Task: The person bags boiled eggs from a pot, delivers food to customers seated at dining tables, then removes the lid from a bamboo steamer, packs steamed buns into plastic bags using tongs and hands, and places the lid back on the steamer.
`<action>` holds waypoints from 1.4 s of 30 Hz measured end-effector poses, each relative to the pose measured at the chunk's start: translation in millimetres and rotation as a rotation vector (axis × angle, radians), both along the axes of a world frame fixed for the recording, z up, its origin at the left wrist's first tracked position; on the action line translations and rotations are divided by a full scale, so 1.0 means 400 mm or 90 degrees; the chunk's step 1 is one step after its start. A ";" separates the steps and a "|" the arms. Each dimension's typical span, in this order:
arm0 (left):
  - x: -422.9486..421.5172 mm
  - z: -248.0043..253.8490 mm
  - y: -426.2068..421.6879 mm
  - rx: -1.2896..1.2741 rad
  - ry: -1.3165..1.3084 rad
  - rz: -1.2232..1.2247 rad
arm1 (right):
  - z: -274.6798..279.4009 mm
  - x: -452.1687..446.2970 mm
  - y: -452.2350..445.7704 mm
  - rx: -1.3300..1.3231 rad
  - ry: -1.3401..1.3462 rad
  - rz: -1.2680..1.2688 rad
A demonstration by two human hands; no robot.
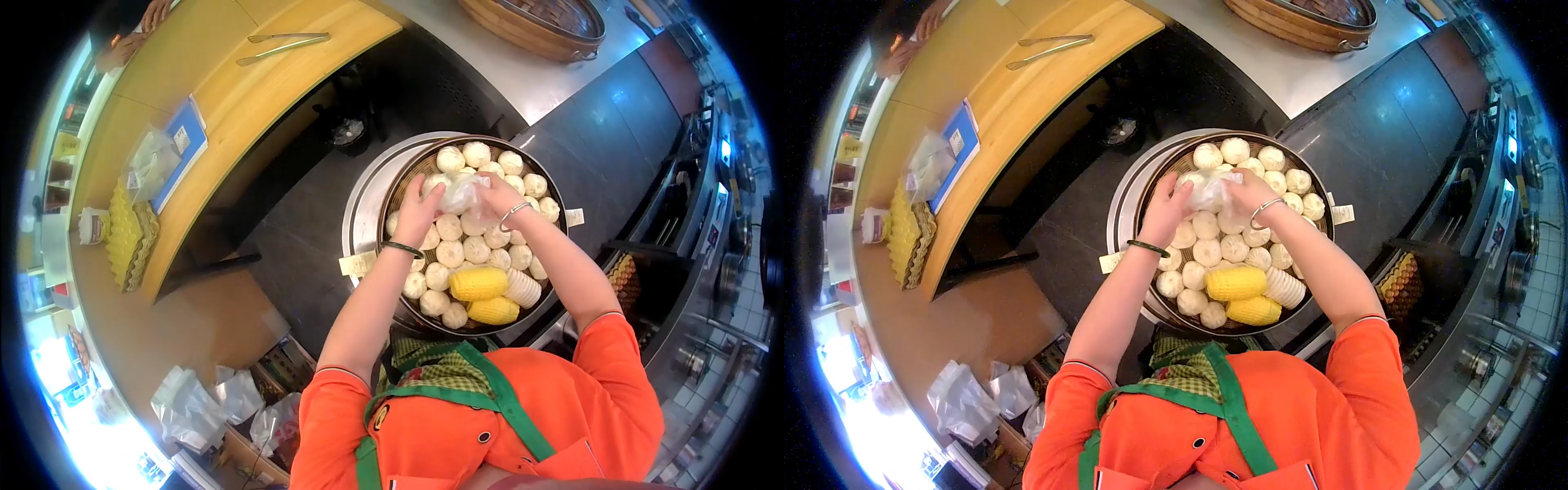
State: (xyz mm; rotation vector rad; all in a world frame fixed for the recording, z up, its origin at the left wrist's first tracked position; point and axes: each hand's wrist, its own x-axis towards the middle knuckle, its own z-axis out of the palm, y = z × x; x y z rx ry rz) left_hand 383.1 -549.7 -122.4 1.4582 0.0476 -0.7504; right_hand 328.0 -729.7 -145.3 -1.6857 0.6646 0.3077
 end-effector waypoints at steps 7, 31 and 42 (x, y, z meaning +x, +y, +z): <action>-0.012 -0.078 -0.011 0.184 -0.364 -0.078 | 0.058 0.027 -0.010 0.352 0.188 -0.183; 0.158 0.128 0.046 0.281 -0.536 -0.214 | 0.273 0.014 -0.148 0.424 -0.148 -0.186; 0.233 0.160 0.025 -0.286 -0.002 -0.268 | 0.261 0.000 -0.075 0.266 -0.218 -0.250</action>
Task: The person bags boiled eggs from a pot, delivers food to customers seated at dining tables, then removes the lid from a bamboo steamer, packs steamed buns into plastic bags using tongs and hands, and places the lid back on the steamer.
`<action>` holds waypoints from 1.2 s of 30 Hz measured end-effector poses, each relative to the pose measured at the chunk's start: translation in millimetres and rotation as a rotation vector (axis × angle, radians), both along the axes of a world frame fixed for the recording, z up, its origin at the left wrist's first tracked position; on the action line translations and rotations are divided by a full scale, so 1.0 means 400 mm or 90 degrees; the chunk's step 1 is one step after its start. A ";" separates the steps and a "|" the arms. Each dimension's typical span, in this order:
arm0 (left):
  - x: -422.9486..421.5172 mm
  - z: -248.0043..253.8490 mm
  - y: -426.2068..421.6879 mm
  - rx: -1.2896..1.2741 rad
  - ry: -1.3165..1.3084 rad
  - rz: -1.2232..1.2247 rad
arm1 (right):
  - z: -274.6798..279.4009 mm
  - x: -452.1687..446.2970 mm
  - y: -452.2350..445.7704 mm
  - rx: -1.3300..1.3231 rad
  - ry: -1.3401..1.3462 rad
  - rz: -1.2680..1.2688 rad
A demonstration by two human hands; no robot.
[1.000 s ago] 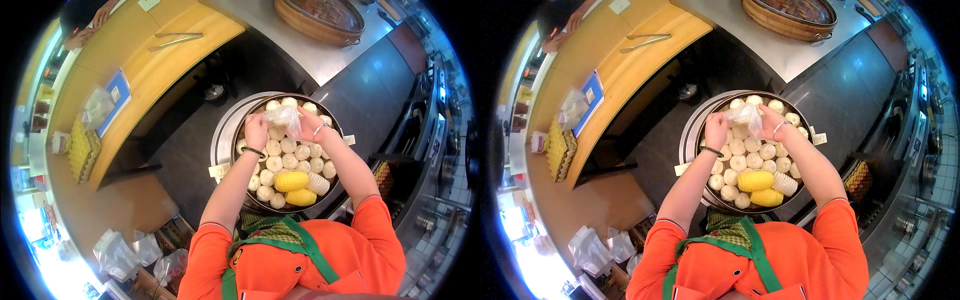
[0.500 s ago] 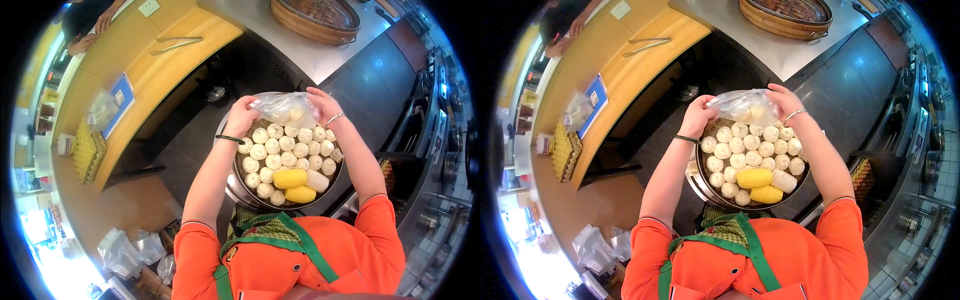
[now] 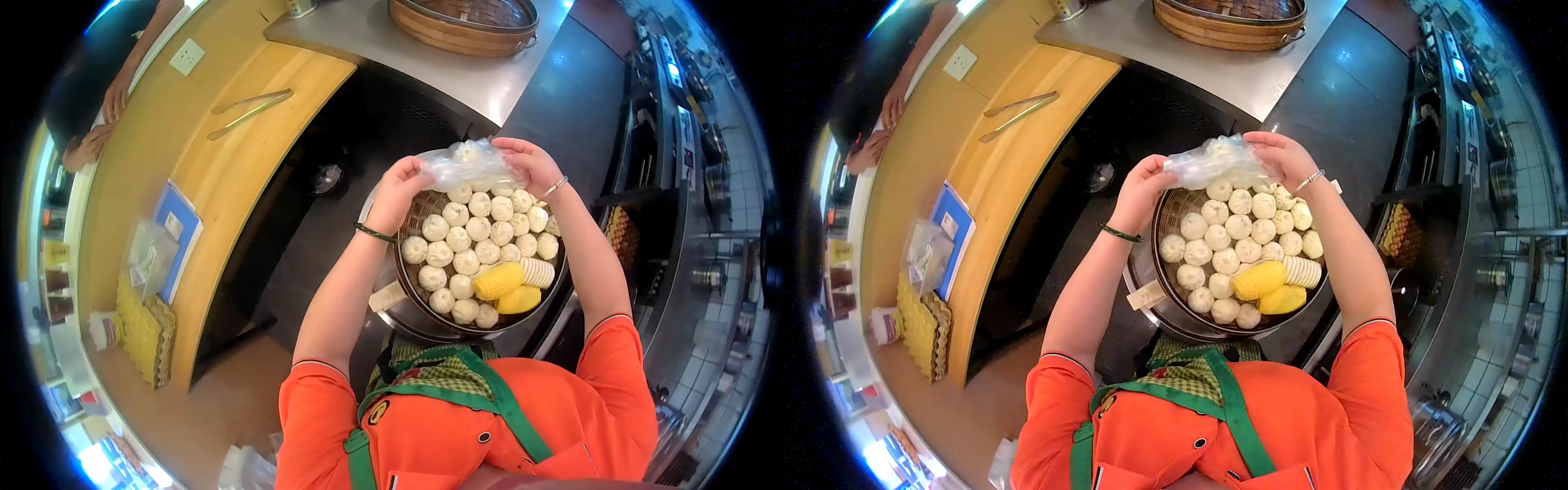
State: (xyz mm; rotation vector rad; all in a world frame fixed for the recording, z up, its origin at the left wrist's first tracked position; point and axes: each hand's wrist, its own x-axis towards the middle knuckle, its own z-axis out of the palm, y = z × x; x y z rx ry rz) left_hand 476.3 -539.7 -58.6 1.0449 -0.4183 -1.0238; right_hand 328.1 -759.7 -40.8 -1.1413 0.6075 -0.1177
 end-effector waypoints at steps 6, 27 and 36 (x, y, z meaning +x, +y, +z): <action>-0.018 -0.145 0.077 0.229 -0.779 -0.413 | -0.159 -0.087 0.103 -0.568 0.321 0.407; -0.129 -0.277 0.014 0.398 -0.507 -0.240 | -0.252 -0.129 0.298 -0.845 0.160 0.256; -0.164 -0.280 -0.034 0.513 -0.744 -0.088 | -0.265 -0.079 0.323 -0.901 0.273 0.276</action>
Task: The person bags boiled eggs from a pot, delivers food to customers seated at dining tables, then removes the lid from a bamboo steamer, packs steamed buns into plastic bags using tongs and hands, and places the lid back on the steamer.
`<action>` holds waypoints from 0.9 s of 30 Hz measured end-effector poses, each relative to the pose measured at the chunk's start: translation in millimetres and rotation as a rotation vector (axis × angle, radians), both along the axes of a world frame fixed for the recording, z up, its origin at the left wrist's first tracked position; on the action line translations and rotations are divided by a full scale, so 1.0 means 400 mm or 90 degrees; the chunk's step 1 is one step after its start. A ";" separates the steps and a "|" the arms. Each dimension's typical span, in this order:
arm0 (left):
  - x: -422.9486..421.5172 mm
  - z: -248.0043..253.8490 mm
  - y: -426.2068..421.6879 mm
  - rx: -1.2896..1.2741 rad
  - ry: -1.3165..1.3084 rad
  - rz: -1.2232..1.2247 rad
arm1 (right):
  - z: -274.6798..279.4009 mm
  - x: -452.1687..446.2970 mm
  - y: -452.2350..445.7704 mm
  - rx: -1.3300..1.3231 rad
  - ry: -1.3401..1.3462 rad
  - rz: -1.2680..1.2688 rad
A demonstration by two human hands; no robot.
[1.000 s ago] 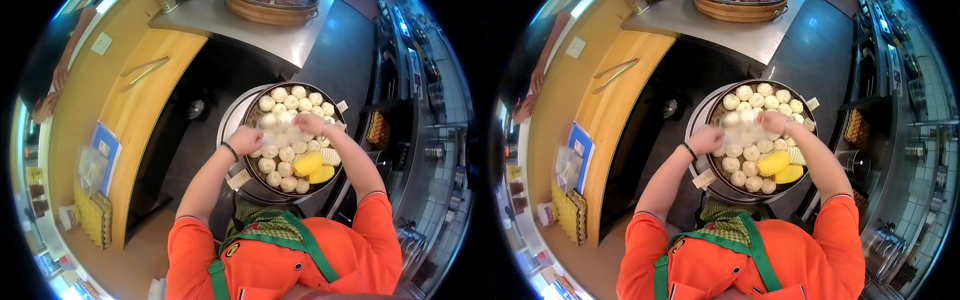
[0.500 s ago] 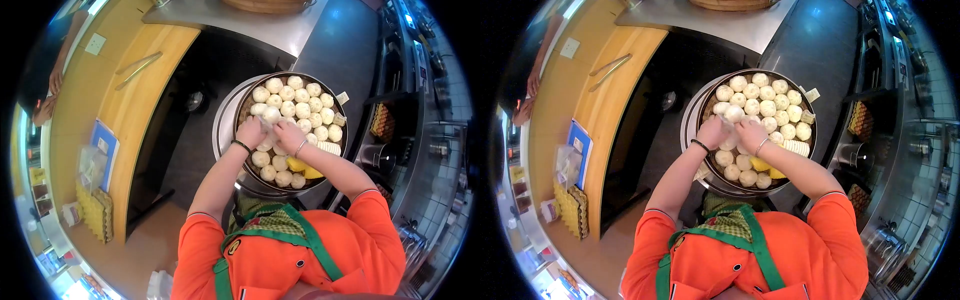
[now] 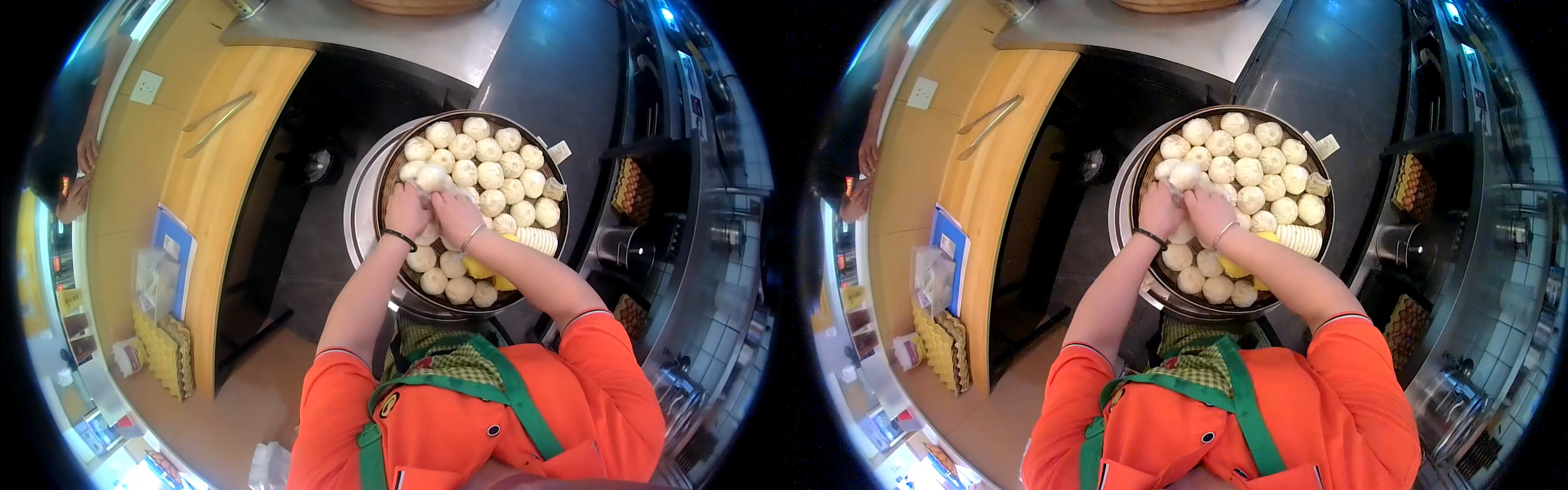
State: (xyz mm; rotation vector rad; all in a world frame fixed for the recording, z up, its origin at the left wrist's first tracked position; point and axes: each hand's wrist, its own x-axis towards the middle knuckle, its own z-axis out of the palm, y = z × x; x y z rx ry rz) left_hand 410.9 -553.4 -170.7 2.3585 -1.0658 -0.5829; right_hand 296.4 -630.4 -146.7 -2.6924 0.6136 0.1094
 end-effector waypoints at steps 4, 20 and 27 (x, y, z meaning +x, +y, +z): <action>0.033 0.059 -0.009 -0.040 0.137 -0.036 | 0.071 -0.006 -0.072 0.162 -0.012 0.047; 0.054 0.179 -0.100 -0.128 0.219 0.010 | 0.112 0.035 -0.263 1.078 -0.185 -0.597; 0.052 0.080 -0.196 -0.294 -0.075 0.023 | 0.060 -0.024 -0.287 1.272 -0.582 -0.551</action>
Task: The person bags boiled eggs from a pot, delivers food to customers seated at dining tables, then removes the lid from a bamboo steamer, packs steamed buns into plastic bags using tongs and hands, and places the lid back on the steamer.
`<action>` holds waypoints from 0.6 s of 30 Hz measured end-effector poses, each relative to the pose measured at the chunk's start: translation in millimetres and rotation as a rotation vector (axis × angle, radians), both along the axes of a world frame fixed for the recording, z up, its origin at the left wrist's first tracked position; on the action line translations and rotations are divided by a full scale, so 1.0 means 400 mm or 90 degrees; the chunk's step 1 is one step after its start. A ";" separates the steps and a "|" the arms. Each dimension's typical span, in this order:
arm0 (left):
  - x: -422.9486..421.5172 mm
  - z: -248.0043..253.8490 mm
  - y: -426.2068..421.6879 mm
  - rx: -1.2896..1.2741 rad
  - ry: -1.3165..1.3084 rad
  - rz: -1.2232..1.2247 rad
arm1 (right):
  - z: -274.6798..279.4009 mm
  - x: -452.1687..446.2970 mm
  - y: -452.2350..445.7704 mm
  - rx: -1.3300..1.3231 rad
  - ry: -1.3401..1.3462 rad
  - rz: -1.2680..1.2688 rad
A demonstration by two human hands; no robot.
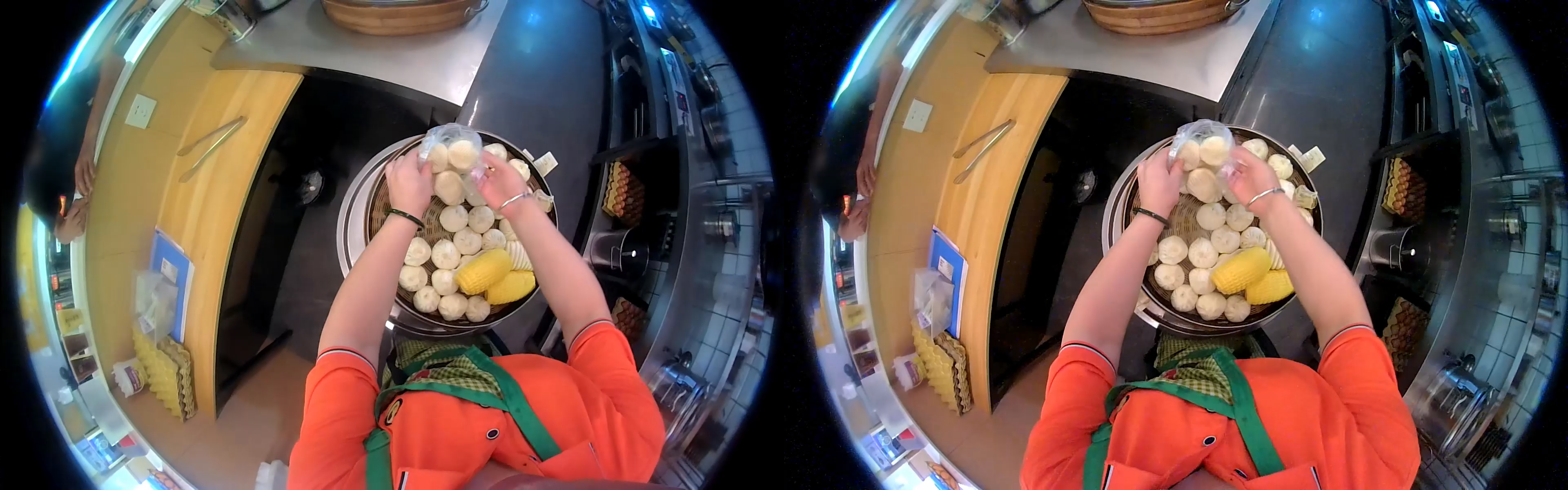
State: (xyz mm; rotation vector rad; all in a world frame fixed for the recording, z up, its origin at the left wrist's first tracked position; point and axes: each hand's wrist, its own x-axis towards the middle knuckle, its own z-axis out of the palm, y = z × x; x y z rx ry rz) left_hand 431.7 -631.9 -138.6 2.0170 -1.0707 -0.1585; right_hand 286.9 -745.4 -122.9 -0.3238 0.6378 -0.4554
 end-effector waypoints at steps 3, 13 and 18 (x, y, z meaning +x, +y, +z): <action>0.004 -0.023 -0.017 0.002 -0.028 0.049 | -0.050 -0.014 0.048 -0.425 0.221 0.084; -0.002 -0.017 -0.012 0.013 0.046 0.065 | -0.060 0.043 0.146 -0.983 0.687 0.156; 0.026 0.072 0.027 -0.067 0.159 0.053 | -0.040 0.024 0.022 -0.737 0.582 0.159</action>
